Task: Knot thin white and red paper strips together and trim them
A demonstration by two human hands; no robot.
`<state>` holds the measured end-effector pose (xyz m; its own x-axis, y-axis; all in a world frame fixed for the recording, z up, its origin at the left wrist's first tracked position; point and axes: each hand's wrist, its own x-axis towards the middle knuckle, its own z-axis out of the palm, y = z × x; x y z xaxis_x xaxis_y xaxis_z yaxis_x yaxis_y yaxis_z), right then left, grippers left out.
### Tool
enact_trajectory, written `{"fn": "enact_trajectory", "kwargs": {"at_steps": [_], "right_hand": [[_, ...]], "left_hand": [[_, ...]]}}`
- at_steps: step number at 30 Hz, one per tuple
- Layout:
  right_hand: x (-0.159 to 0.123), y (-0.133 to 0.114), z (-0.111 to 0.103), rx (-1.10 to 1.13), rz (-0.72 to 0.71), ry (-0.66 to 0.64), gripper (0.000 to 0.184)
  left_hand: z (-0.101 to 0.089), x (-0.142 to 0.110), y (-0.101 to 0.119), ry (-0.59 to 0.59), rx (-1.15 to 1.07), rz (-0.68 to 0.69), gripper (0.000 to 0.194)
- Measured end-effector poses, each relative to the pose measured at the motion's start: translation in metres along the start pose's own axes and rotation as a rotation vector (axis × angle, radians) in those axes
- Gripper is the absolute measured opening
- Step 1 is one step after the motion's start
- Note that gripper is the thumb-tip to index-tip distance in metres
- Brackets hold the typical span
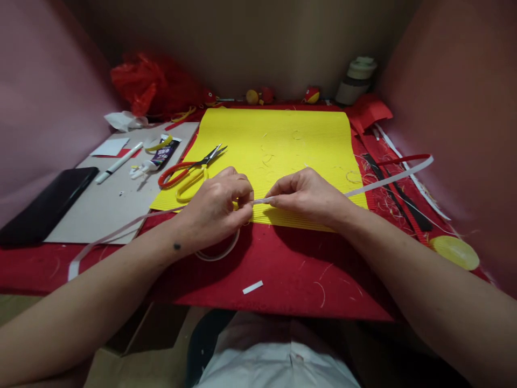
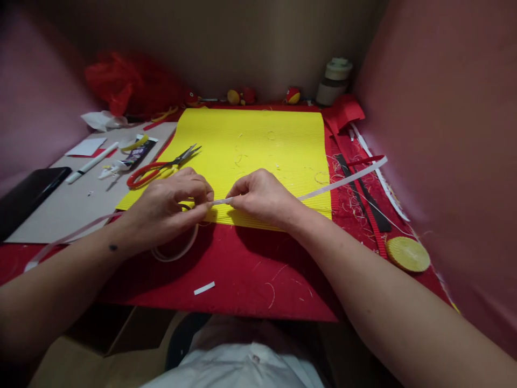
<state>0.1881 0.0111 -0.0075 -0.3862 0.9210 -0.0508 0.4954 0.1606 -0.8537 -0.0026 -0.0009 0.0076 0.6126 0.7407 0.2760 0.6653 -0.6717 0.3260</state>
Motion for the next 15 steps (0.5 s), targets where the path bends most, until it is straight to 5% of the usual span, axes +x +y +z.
{"fn": "enact_trajectory", "kwargs": {"at_steps": [15], "right_hand": [[0.0006, -0.001, 0.0019, -0.023, -0.012, 0.045, 0.017]], "left_hand": [[0.0022, -0.0002, -0.0025, 0.0, -0.001, 0.021, 0.014]]}}
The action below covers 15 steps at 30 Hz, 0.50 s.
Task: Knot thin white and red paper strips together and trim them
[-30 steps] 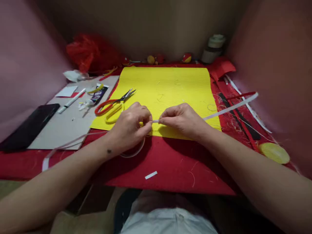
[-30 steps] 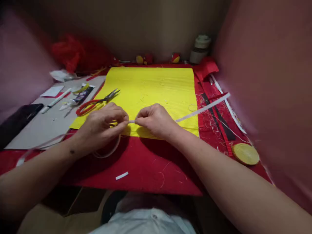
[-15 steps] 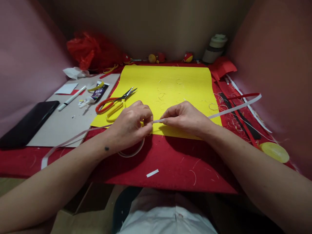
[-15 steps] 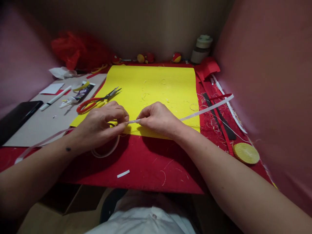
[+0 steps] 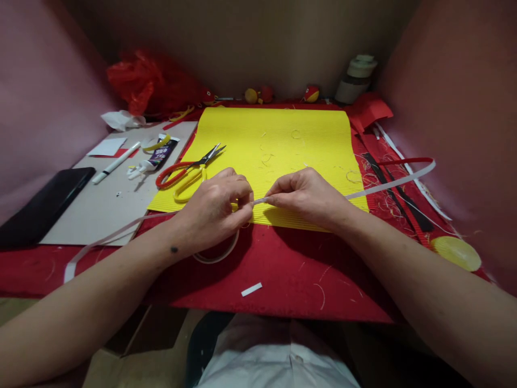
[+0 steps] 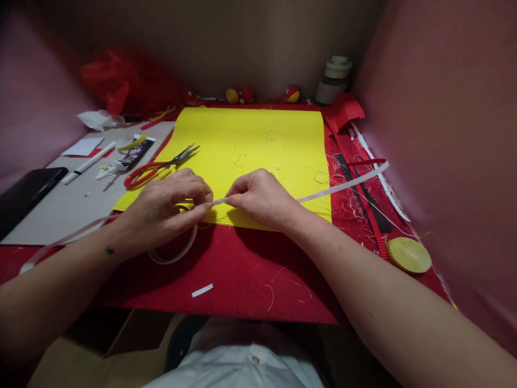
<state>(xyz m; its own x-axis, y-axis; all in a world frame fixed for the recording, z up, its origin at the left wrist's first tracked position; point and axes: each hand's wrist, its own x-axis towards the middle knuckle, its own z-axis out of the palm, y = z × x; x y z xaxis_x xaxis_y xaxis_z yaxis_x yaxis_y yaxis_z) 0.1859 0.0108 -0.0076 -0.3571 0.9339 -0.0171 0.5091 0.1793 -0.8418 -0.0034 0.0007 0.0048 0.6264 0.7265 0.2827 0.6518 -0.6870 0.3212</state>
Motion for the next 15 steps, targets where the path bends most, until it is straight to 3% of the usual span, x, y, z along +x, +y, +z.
{"fn": "enact_trajectory", "kwargs": {"at_steps": [15], "right_hand": [[0.0006, 0.0054, 0.0068, -0.011, -0.071, 0.083, 0.019]], "left_hand": [[0.0004, -0.0009, -0.0043, 0.025, 0.063, 0.123, 0.016]]}}
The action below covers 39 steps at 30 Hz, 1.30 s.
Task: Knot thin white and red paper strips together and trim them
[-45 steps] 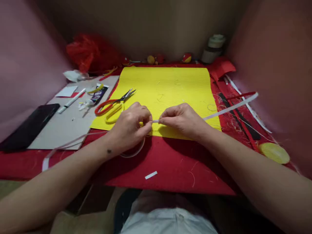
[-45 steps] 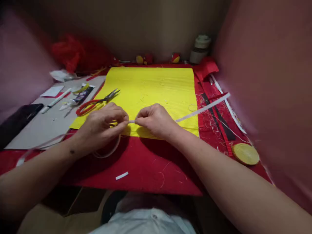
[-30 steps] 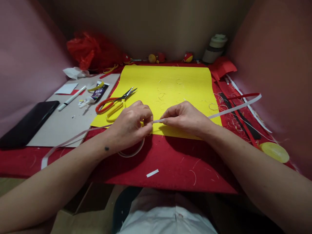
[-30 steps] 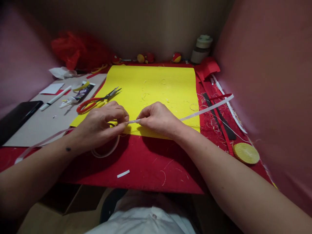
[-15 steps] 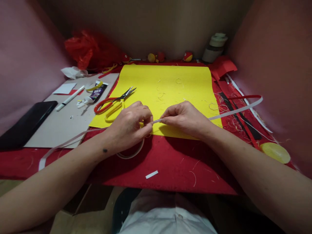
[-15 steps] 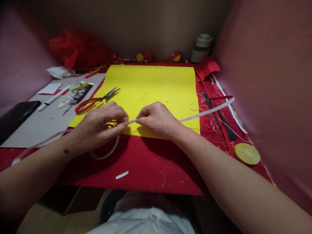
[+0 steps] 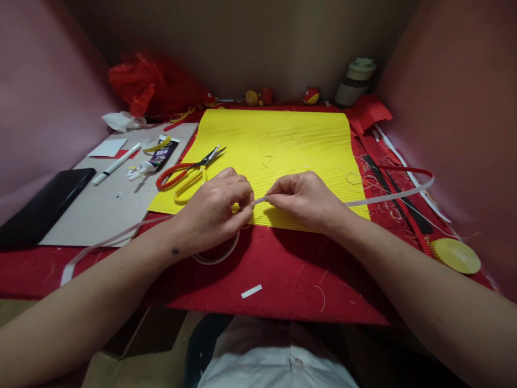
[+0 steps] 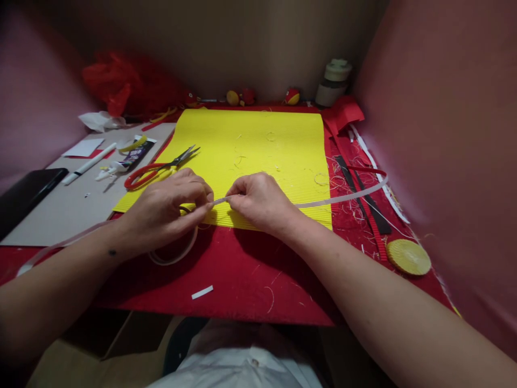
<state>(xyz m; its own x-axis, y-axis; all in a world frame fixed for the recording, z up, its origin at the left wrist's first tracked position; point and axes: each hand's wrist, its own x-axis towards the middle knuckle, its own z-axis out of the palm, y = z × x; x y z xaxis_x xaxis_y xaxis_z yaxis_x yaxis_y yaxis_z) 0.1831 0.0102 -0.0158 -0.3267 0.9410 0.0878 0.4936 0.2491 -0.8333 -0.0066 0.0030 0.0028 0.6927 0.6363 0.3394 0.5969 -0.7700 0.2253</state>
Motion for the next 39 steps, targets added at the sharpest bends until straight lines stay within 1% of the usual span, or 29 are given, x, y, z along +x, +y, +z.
{"fn": "enact_trajectory", "kwargs": {"at_steps": [4, 7, 13, 17, 22, 26, 29, 32, 35, 37, 39], "right_hand": [[0.0004, 0.001, 0.0002, 0.007, 0.004, 0.039, 0.02], [0.0003, 0.0, -0.0001, 0.017, 0.024, 0.042, 0.017], [-0.0001, -0.0025, -0.0006, 0.063, 0.042, 0.076, 0.013], [0.0, -0.0022, -0.0013, 0.101, 0.064, 0.081, 0.012], [0.0007, -0.0008, -0.0012, 0.153, 0.086, 0.086, 0.013], [0.0012, -0.0006, -0.0009, 0.156, 0.101, 0.083, 0.013], [0.0014, -0.0004, -0.0008, 0.133, 0.083, 0.105, 0.012], [0.0009, 0.0004, -0.0006, 0.091, 0.047, 0.136, 0.012], [-0.0004, 0.0016, 0.0002, 0.027, -0.01, 0.188, 0.013], [-0.0013, 0.0024, 0.001, -0.028, -0.046, 0.228, 0.014], [-0.0021, 0.0029, 0.002, -0.072, -0.078, 0.253, 0.014]], "left_hand": [[-0.0005, -0.0001, -0.0006, 0.028, 0.084, 0.083, 0.015], [-0.001, 0.0005, 0.0001, 0.03, 0.115, 0.085, 0.017], [-0.0034, -0.0003, 0.0004, 0.029, 0.106, -0.038, 0.027], [-0.0033, -0.0015, 0.0001, 0.057, 0.129, -0.128, 0.031], [-0.0021, -0.003, 0.0004, 0.091, 0.192, -0.139, 0.031], [-0.0013, -0.003, -0.0003, 0.086, 0.221, -0.161, 0.025], [-0.0009, -0.0023, 0.0001, 0.071, 0.208, -0.179, 0.022], [-0.0008, -0.0022, 0.0011, 0.074, 0.209, -0.209, 0.026], [-0.0007, -0.0025, 0.0007, 0.112, 0.174, -0.289, 0.028], [-0.0007, -0.0026, -0.0006, 0.149, 0.116, -0.341, 0.024], [-0.0006, -0.0023, -0.0018, 0.161, 0.05, -0.365, 0.022]]}}
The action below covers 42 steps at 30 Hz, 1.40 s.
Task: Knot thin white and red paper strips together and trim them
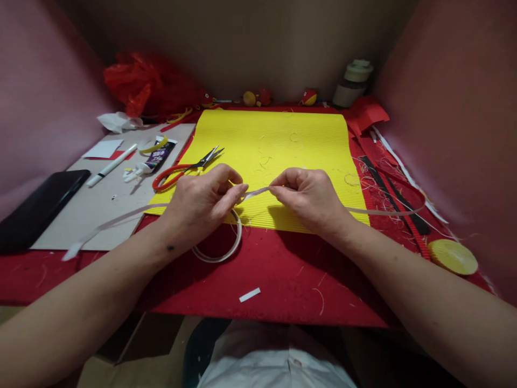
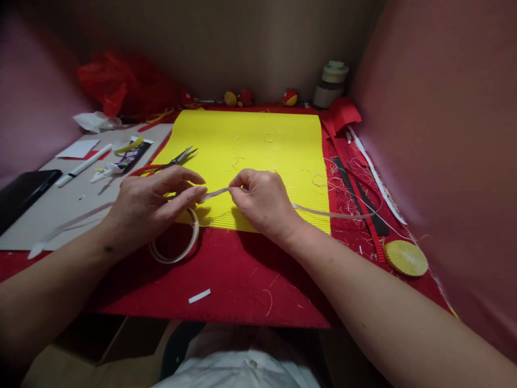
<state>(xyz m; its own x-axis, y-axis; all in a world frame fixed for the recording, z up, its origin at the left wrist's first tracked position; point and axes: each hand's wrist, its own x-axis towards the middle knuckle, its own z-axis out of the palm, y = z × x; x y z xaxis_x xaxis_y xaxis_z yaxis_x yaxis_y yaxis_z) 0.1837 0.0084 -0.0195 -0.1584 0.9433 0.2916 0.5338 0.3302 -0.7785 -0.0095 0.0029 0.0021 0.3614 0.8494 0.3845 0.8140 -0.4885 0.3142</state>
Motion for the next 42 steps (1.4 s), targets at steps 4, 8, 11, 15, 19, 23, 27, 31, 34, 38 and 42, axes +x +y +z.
{"fn": "enact_trajectory", "kwargs": {"at_steps": [4, 8, 11, 15, 19, 23, 27, 31, 34, 38, 42], "right_hand": [[-0.002, 0.0, 0.001, -0.031, -0.047, -0.007, 0.016], [-0.003, 0.0, 0.002, -0.026, -0.062, -0.037, 0.016], [-0.003, 0.001, 0.002, -0.016, -0.069, -0.037, 0.016], [-0.002, 0.002, 0.002, -0.022, -0.055, -0.028, 0.015], [-0.001, 0.003, 0.002, -0.043, -0.058, -0.034, 0.015], [-0.001, 0.003, 0.003, -0.081, -0.058, -0.034, 0.016], [0.0, 0.003, 0.002, -0.106, -0.045, -0.033, 0.017], [0.001, 0.004, 0.002, -0.116, -0.022, -0.033, 0.017], [0.001, 0.005, 0.003, -0.125, -0.019, -0.033, 0.017], [0.001, 0.005, 0.004, -0.148, -0.019, -0.018, 0.017], [0.001, 0.005, 0.004, -0.163, -0.007, -0.029, 0.018]], "left_hand": [[0.0, 0.002, 0.001, -0.08, -0.092, 0.022, 0.024], [-0.002, 0.005, 0.003, -0.158, -0.186, 0.032, 0.017], [-0.003, 0.006, 0.002, -0.231, -0.331, -0.035, 0.017], [-0.003, 0.007, -0.006, -0.223, -0.332, -0.022, 0.017], [-0.003, 0.009, -0.01, -0.267, -0.281, -0.022, 0.017], [-0.002, 0.01, -0.008, -0.317, -0.263, -0.033, 0.015], [0.001, 0.009, -0.006, -0.262, -0.206, 0.015, 0.018], [-0.001, 0.005, -0.003, 0.039, -0.01, 0.189, 0.021], [-0.002, 0.0, 0.002, 0.051, 0.03, 0.27, 0.01], [0.003, -0.005, 0.004, -0.082, 0.108, 0.217, 0.014], [0.011, -0.004, 0.0, -0.168, 0.226, 0.101, 0.017]]}}
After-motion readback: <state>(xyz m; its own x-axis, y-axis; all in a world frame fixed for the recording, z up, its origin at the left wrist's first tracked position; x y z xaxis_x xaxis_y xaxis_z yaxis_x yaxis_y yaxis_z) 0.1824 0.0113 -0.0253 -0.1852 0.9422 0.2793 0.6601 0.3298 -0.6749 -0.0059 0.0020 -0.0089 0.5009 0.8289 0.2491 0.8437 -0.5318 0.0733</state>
